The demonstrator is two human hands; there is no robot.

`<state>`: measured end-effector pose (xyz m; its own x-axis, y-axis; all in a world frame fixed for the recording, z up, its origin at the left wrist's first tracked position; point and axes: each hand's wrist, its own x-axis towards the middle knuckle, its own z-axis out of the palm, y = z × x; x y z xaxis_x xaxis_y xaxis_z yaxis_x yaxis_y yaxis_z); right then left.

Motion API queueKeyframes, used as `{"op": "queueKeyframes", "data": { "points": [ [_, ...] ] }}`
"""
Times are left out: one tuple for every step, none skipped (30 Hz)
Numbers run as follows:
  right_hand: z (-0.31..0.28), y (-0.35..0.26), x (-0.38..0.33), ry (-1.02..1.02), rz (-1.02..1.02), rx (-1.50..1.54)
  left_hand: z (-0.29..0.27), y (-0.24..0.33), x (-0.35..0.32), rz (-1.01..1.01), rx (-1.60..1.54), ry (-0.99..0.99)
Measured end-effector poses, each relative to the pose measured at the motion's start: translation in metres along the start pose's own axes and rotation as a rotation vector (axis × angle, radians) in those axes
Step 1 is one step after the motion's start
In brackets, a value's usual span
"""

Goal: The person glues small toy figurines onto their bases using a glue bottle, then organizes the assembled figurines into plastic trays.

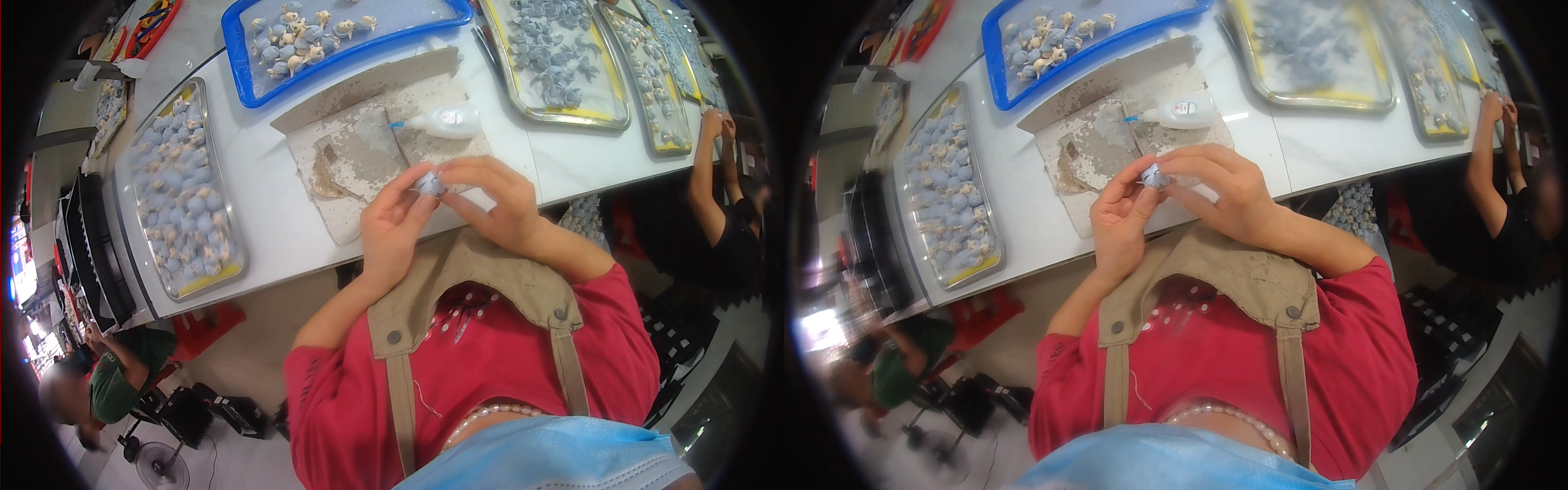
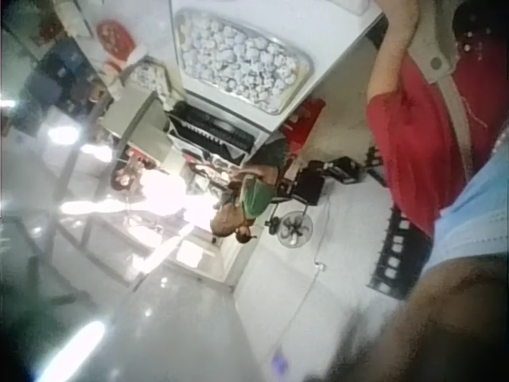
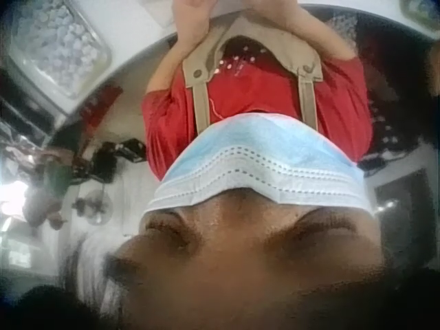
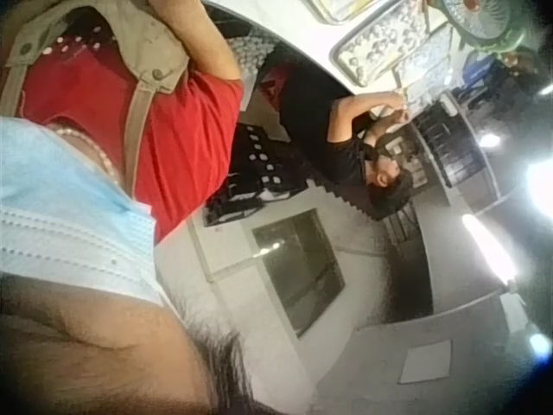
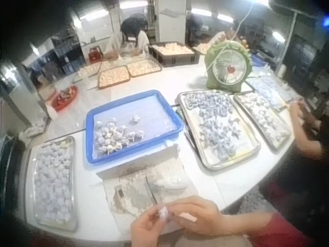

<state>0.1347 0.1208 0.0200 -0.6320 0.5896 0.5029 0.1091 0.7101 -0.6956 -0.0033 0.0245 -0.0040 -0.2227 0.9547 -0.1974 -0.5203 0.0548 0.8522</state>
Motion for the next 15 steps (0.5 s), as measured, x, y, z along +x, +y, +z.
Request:
{"op": "queueKeyframes", "data": {
  "points": [
    [0.0008,-0.0008,0.0005,0.033,0.066,0.016,-0.0007,0.0001,-0.0002,0.035,0.028,-0.028],
    [0.0007,-0.0002,-0.0005,0.033,0.067,0.014,0.0003,0.0007,-0.0002,0.034,0.027,-0.029],
    [0.0005,0.0012,-0.0026,0.017,0.050,-0.016,0.0023,0.0020,0.0001,0.031,0.033,0.000],
    [0.0005,0.0020,-0.0039,0.002,0.034,-0.044,0.0035,0.0029,0.0002,0.027,0.041,0.029],
    [0.0005,0.0010,-0.0045,0.003,0.036,-0.045,0.0035,0.0034,-0.0003,0.025,0.041,0.028],
    [-0.0002,-0.0007,-0.0054,-0.010,0.043,-0.061,0.0037,0.0036,-0.0009,0.041,0.057,0.016],
    [-0.0010,-0.0022,-0.0060,-0.022,0.051,-0.078,0.0037,0.0038,-0.0011,0.056,0.073,0.003],
    [-0.0012,-0.0036,-0.0055,-0.020,0.054,-0.078,0.0035,0.0041,-0.0007,0.053,0.074,0.001],
    [-0.0006,-0.0059,-0.0042,-0.001,0.018,-0.126,0.0032,0.0048,-0.0012,0.056,0.107,-0.010],
    [-0.0002,-0.0072,-0.0035,0.018,-0.018,-0.173,0.0034,0.0053,-0.0016,0.060,0.140,-0.022],
    [0.0000,-0.0073,-0.0031,0.020,-0.015,-0.170,0.0042,0.0056,-0.0018,0.057,0.144,-0.022],
    [0.0003,-0.0058,-0.0030,0.023,-0.034,-0.191,0.0045,0.0050,-0.0006,0.056,0.146,-0.009],
    [0.0004,-0.0046,-0.0033,0.026,-0.053,-0.211,0.0047,0.0043,0.0004,0.056,0.148,0.004],
    [0.0004,-0.0037,-0.0041,0.029,-0.049,-0.211,0.0048,0.0037,0.0009,0.052,0.151,0.002],
    [-0.0005,-0.0037,-0.0052,0.018,-0.044,-0.199,0.0055,0.0036,0.0010,0.048,0.158,0.006]
  ]
}}
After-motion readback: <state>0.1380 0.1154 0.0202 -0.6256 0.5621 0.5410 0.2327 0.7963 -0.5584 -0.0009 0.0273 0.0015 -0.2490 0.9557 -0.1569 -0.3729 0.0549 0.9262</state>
